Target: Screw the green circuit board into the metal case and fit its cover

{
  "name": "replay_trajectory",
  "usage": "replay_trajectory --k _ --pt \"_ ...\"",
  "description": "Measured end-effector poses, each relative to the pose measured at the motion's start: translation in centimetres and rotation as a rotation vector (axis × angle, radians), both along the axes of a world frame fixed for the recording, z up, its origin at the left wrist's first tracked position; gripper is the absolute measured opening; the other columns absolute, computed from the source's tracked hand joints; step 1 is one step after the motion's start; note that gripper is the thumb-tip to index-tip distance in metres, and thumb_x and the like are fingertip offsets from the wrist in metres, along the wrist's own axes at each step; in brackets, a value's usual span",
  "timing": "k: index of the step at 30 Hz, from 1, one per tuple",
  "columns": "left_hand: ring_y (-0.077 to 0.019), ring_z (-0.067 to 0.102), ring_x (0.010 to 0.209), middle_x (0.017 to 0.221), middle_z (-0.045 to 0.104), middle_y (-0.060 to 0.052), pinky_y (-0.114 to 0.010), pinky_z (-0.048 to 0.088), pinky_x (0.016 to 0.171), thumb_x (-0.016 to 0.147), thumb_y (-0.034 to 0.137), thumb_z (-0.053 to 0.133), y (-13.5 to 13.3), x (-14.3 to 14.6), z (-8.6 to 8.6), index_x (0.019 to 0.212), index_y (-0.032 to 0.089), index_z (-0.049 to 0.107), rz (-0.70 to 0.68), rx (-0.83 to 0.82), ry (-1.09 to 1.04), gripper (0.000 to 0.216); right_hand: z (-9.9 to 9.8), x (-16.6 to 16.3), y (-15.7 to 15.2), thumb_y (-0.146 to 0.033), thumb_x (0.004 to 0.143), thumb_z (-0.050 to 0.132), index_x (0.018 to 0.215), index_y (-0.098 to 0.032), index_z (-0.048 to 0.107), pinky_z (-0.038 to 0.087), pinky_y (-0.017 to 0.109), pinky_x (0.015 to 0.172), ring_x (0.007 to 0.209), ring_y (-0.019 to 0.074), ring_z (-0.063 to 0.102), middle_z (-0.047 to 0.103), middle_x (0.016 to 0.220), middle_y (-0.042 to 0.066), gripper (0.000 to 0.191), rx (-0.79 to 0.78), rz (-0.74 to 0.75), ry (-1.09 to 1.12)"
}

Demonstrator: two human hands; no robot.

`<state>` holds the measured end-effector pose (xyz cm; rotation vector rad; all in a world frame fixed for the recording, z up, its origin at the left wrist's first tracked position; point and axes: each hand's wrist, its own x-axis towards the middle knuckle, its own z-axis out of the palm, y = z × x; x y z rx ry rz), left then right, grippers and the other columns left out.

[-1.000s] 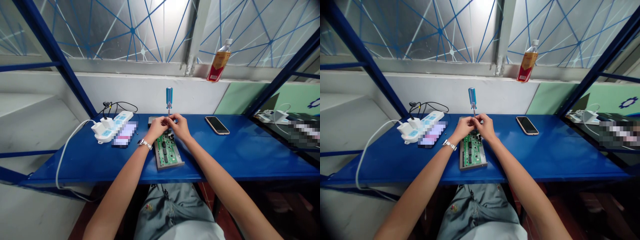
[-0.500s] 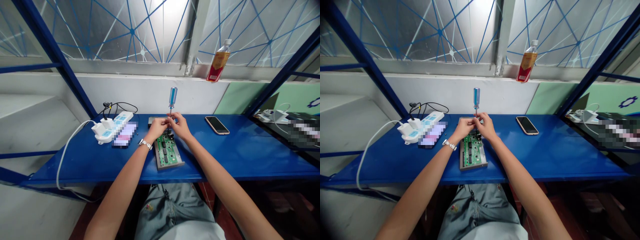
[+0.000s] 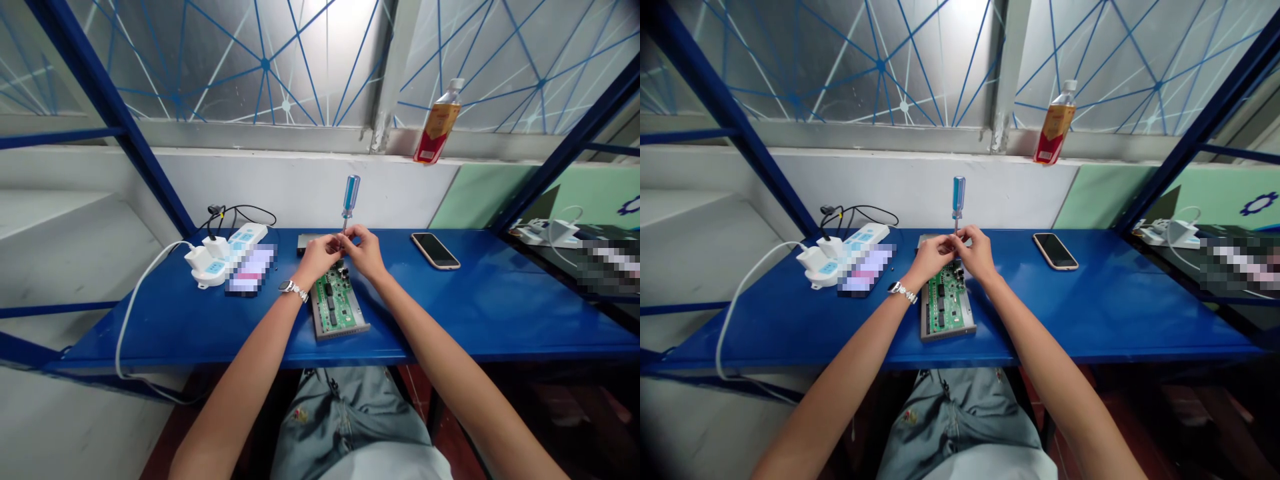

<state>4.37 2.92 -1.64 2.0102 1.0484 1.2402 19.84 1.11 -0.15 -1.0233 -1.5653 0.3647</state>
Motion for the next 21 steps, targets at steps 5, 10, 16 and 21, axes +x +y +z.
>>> replay_trajectory --k 5,10,16,21 --pt "-0.0197 0.068 0.070 0.075 0.076 -0.008 -0.028 0.053 0.067 0.083 0.040 0.073 0.21 -0.19 0.04 0.077 0.013 0.073 -0.012 -0.022 -0.025 0.028 -0.03 -0.07 0.00 -0.043 0.086 0.070 0.074 -0.021 0.057 0.045 0.032 0.072 0.072 0.0176 0.059 0.062 0.074 0.000 0.028 -0.015 0.002 0.048" --pt "-0.0252 0.074 0.083 0.084 0.079 -0.010 -0.033 0.057 0.076 0.085 0.038 0.070 0.56 -0.51 0.04 0.085 0.013 0.078 -0.080 -0.031 -0.026 0.026 -0.22 0.03 0.18 -0.042 0.087 0.068 0.087 -0.020 0.068 0.048 0.031 0.070 0.076 0.0185 0.062 0.068 0.083 0.003 0.023 -0.027 0.021 0.000" --pt "-0.0250 0.074 0.083 0.089 0.080 -0.010 -0.032 0.057 0.078 0.087 0.029 0.063 0.40 -0.75 0.34 0.088 0.012 0.078 -0.121 -0.025 0.026 0.023 -0.22 0.20 0.12 -0.039 0.094 0.055 0.109 -0.020 0.073 0.052 0.029 0.064 0.087 0.0200 0.064 0.071 0.108 0.010 0.030 -0.042 0.134 -0.065" --pt "-0.0203 0.068 0.071 0.078 0.077 -0.007 -0.027 0.053 0.067 0.087 0.025 0.058 0.32 -0.87 0.47 0.081 0.012 0.076 -0.099 -0.010 0.099 0.023 -0.18 0.29 0.10 -0.042 0.095 0.055 0.101 -0.019 0.073 0.053 0.030 0.059 0.076 0.0190 0.065 0.070 0.103 0.009 0.030 -0.080 0.182 -0.028"
